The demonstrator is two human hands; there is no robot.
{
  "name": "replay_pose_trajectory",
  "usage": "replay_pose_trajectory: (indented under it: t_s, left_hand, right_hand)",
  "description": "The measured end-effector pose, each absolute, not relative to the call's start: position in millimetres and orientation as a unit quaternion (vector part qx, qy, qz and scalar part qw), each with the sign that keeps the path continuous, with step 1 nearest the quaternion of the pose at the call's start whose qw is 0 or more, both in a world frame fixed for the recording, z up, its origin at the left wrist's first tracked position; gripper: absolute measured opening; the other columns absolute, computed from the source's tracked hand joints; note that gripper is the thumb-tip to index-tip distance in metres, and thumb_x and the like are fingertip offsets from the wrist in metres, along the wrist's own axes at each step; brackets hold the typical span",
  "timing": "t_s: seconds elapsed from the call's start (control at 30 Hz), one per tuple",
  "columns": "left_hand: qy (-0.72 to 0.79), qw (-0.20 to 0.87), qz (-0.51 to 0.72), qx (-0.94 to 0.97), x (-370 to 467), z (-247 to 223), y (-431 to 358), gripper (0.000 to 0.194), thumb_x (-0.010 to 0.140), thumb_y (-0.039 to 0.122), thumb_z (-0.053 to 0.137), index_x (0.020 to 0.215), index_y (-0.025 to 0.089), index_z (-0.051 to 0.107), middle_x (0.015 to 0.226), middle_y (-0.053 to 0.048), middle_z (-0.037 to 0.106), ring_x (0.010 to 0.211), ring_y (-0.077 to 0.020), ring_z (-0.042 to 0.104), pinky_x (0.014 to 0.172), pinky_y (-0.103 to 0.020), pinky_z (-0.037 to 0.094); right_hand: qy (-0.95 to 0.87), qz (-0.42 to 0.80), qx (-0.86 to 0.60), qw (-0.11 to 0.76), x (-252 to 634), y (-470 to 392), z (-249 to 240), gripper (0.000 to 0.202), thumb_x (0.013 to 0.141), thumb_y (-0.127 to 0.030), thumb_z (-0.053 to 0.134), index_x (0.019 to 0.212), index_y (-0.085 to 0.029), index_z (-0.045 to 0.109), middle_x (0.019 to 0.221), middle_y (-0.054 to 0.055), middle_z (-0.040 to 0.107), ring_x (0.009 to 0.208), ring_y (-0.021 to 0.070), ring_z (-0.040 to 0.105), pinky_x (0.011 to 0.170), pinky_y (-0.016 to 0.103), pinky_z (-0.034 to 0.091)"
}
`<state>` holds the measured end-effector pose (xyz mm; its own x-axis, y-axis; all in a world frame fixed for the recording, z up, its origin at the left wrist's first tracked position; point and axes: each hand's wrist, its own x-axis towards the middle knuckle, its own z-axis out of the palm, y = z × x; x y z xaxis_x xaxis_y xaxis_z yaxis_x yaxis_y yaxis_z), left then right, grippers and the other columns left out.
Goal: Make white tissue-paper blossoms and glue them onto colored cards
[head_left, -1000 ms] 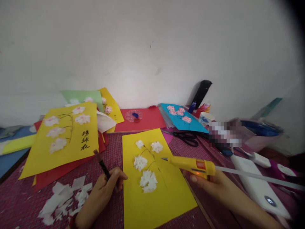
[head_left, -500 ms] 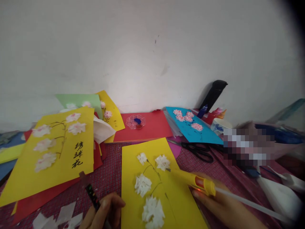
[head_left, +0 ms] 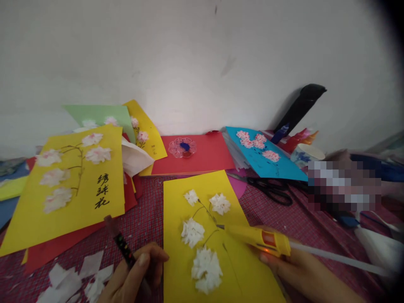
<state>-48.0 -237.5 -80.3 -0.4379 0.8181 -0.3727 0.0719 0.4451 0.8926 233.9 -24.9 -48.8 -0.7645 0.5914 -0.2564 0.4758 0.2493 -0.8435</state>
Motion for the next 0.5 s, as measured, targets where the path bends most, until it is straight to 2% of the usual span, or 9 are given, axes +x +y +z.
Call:
replay_pose_trajectory:
  t_s: [0.1,0.17,0.33,0.5]
  left_hand:
    - [0.750,0.419,0.420,0.293,-40.9,-74.9,-236.4,0.042,0.078,0.061,0.048,0.084,0.024,0.066,0.065,-0.002,0.059,0.065,-0.0192,0.054,0.064,-0.029,0.045]
    - [0.758,0.411,0.421,0.281,-36.3,-74.3,-235.6,0.038,0.078,0.059,0.050,0.087,0.024,0.065,0.065,0.000,0.057,0.066,-0.0183,0.053,0.064,-0.028,0.043]
    - [0.754,0.423,0.423,0.273,-34.0,-76.5,-234.4,0.038,0.077,0.058,0.051,0.090,0.025,0.063,0.062,0.001,0.054,0.063,-0.0176,0.052,0.061,-0.027,0.042]
    - [0.757,0.420,0.417,0.277,-35.7,-74.3,-233.7,0.037,0.077,0.058,0.051,0.086,0.025,0.065,0.061,0.001,0.053,0.062,-0.0178,0.051,0.060,-0.027,0.042]
  right_hand:
    - [-0.793,0.503,-0.340,0.055,232.5,-24.6,-46.8,0.035,0.084,-0.041,0.055,0.112,-0.021,0.065,0.113,0.008,0.066,0.111,0.0265,0.057,0.090,0.032,0.052]
    - [-0.789,0.506,-0.343,0.056,230.0,-24.6,-44.6,0.033,0.083,-0.041,0.056,0.110,-0.023,0.066,0.110,0.008,0.067,0.107,0.0269,0.060,0.087,0.032,0.054]
    - [-0.785,0.499,-0.362,0.059,237.0,-24.8,-54.3,0.037,0.082,-0.044,0.057,0.111,-0.023,0.066,0.112,0.009,0.067,0.104,0.0270,0.062,0.085,0.031,0.055]
    - [-0.779,0.476,-0.401,0.076,261.4,-30.6,-65.4,0.044,0.072,-0.043,0.067,0.113,-0.027,0.065,0.112,0.007,0.067,0.103,0.0288,0.062,0.088,0.033,0.054]
